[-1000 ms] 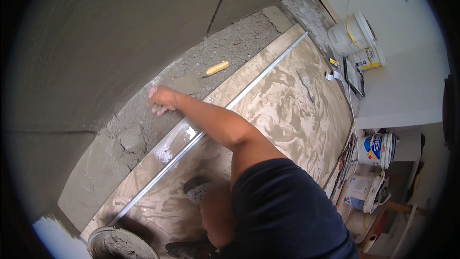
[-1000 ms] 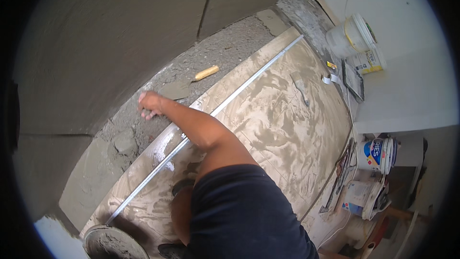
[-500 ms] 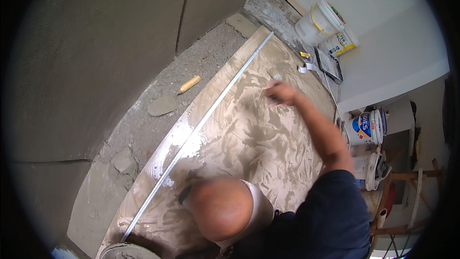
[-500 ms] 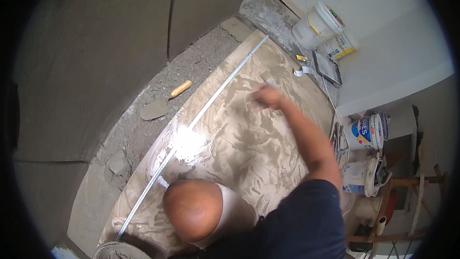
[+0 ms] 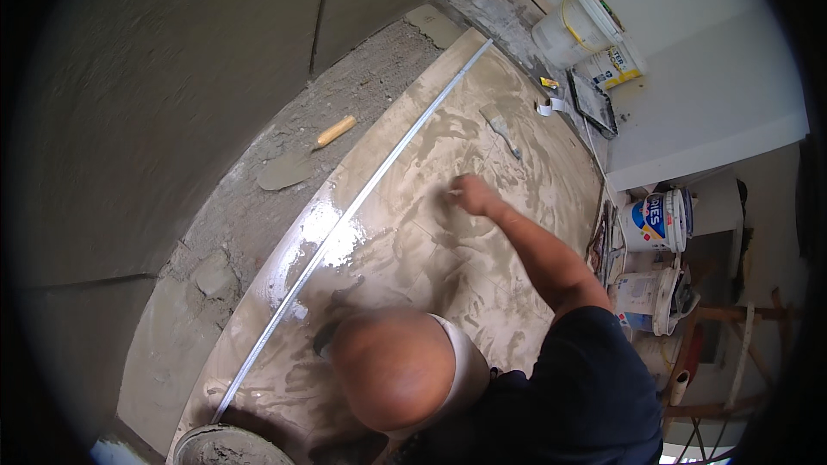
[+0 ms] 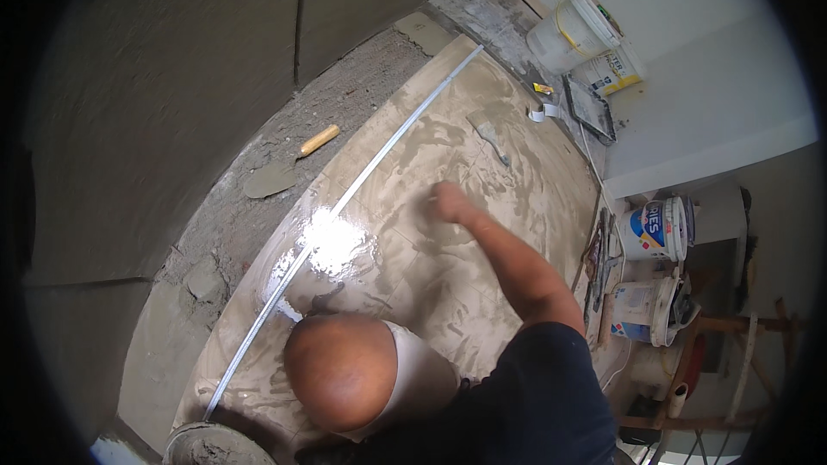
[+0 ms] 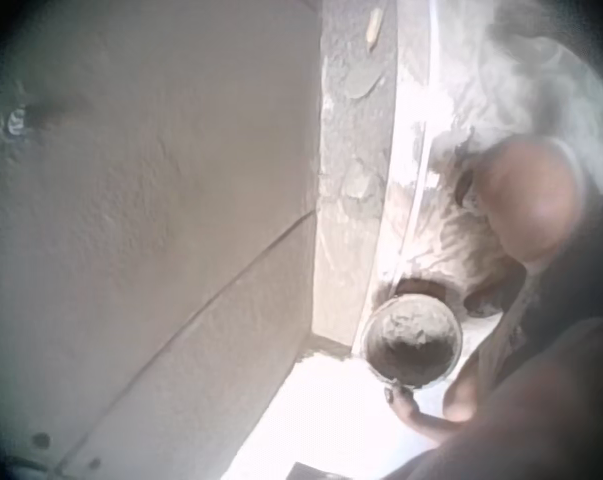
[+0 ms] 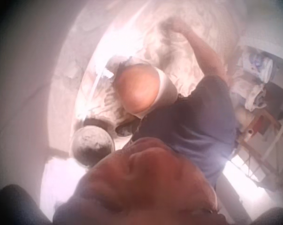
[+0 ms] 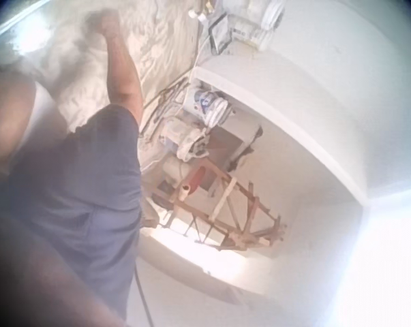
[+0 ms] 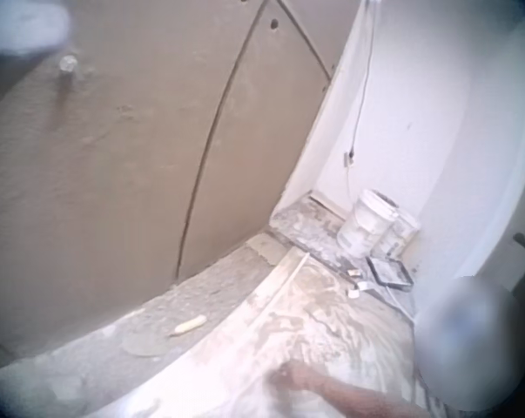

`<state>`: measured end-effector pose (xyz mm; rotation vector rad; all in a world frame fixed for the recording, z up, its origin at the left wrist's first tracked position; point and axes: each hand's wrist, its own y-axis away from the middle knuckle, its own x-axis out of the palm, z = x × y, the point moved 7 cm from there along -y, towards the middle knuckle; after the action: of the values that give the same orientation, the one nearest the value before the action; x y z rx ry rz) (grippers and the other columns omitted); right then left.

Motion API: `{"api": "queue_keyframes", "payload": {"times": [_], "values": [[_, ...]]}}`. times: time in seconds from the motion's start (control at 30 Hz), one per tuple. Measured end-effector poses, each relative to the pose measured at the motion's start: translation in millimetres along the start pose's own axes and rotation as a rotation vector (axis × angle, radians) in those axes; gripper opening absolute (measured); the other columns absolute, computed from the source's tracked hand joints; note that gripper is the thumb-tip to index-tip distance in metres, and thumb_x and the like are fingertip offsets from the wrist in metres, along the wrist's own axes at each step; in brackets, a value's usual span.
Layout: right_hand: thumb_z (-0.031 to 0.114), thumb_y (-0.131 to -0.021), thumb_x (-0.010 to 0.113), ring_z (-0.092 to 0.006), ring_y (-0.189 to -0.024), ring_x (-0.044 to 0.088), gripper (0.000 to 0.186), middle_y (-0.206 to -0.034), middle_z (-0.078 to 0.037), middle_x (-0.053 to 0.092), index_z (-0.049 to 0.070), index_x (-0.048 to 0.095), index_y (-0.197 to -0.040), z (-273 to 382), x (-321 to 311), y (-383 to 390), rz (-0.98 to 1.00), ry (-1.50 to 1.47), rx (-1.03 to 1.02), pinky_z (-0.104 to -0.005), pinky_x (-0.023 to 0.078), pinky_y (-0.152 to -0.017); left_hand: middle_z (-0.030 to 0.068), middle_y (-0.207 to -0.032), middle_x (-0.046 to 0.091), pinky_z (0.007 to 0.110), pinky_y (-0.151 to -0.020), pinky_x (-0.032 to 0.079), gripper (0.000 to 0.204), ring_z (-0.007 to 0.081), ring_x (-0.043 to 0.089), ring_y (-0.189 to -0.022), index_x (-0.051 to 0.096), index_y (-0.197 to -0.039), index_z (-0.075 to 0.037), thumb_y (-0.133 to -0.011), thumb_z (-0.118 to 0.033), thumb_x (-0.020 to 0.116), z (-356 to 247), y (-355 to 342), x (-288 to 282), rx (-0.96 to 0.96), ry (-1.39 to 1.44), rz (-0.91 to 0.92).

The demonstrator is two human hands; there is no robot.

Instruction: The person scoops cement from a bucket with a trowel and spreads it along a wall base, smoothing the surface repeatedly. The person works along a linear section of the wall, adding and leveling material as they progress.

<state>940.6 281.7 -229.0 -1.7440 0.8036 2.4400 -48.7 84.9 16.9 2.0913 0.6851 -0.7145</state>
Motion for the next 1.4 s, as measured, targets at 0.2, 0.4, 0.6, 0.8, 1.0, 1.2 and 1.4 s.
{"api": "queue_keyframes", "payload": {"times": [0.2, 0.4, 0.6, 0.8, 1.0, 1.2, 1.4], "values": [[0.026, -0.089, 0.069, -0.0431, -0.097, 0.071, 0.024, -0.098, -0.023, 0.074, 0.003, 0.075, -0.096, 319.5, 31.2, -68.5, 0.407, 0.164, -0.766, -0.0509, 0.056, -0.088, 0.0102, -0.111, 0.062, 0.040, -0.078, 0.048, 0.053, 0.0213, 0.056, -0.097, 0.056, -0.140, 0.002, -0.107, -0.039, 0.062, -21.3, 11.2, 27.5, -0.039, -0.138, 0.076], [0.023, -0.084, 0.073, -0.0413, -0.108, 0.070, 0.029, -0.111, -0.023, 0.074, 0.001, 0.078, -0.103, 416.4, -0.1, -176.0, 0.369, 0.642, -0.894, -0.0490, 0.055, -0.095, 0.0014, -0.104, 0.065, 0.030, -0.083, 0.049, 0.027, 0.0117, 0.056, -0.091, 0.060, -0.118, -0.003, -0.101, -0.023, 0.065, -36.2, -9.3, 51.2, 0.124, 0.094, 0.042], [0.024, -0.087, 0.070, -0.0444, -0.122, 0.065, 0.043, -0.130, -0.031, 0.066, -0.002, 0.070, -0.121, 478.8, 86.6, -191.1, 0.259, 0.271, -0.744, -0.0482, 0.055, -0.102, 0.0011, -0.113, 0.069, 0.029, -0.091, 0.048, 0.026, 0.0104, 0.060, -0.099, 0.063, -0.123, -0.005, -0.103, -0.021, 0.067, -25.9, -1.5, 51.1, 0.126, 0.167, 0.131], [0.033, -0.096, 0.066, -0.0486, -0.133, 0.057, 0.055, -0.150, -0.033, 0.048, 0.002, 0.055, -0.141, 455.7, 142.8, -169.7, 0.215, 0.171, -0.370, -0.0499, 0.049, -0.111, -0.0041, -0.106, 0.070, 0.022, -0.065, 0.044, 0.027, 0.0029, 0.056, -0.079, 0.064, -0.123, -0.009, -0.103, -0.026, 0.068, -4.5, -1.5, 39.9, 0.055, 0.138, 0.087], [0.031, -0.095, 0.069, -0.0485, -0.135, 0.054, 0.057, -0.149, -0.030, 0.046, 0.002, 0.051, -0.141, 451.9, 142.4, -171.9, 0.205, 0.166, -0.367, -0.0506, 0.048, -0.112, 0.0017, -0.114, 0.071, 0.031, -0.095, 0.049, 0.024, 0.0111, 0.062, -0.101, 0.064, -0.123, -0.004, -0.103, -0.018, 0.066, -7.0, -5.3, 42.3, 0.048, 0.242, 0.101], [0.020, -0.089, 0.073, -0.0484, -0.136, 0.053, 0.059, -0.147, -0.030, 0.049, 0.004, 0.049, -0.141, 459.7, 142.2, -163.7, 0.210, 0.157, -0.464, -0.0493, 0.047, -0.114, -0.0010, -0.109, 0.069, 0.028, -0.087, 0.049, 0.026, 0.0083, 0.059, -0.095, 0.065, -0.122, -0.005, -0.103, -0.022, 0.068, 1.5, -8.2, 37.9, 0.055, 0.243, 0.072], [0.017, -0.087, 0.072, -0.0476, -0.133, 0.055, 0.060, -0.142, -0.030, 0.053, 0.003, 0.049, -0.141, 464.1, 150.3, -155.6, 0.250, 0.176, -0.563, -0.0496, 0.048, -0.113, -0.0042, -0.103, 0.068, 0.026, -0.079, 0.047, 0.023, 0.0054, 0.056, -0.087, 0.065, -0.118, -0.007, -0.102, -0.023, 0.068, 14.4, -11.0, 24.9, 0.016, 0.198, 0.051]]}}
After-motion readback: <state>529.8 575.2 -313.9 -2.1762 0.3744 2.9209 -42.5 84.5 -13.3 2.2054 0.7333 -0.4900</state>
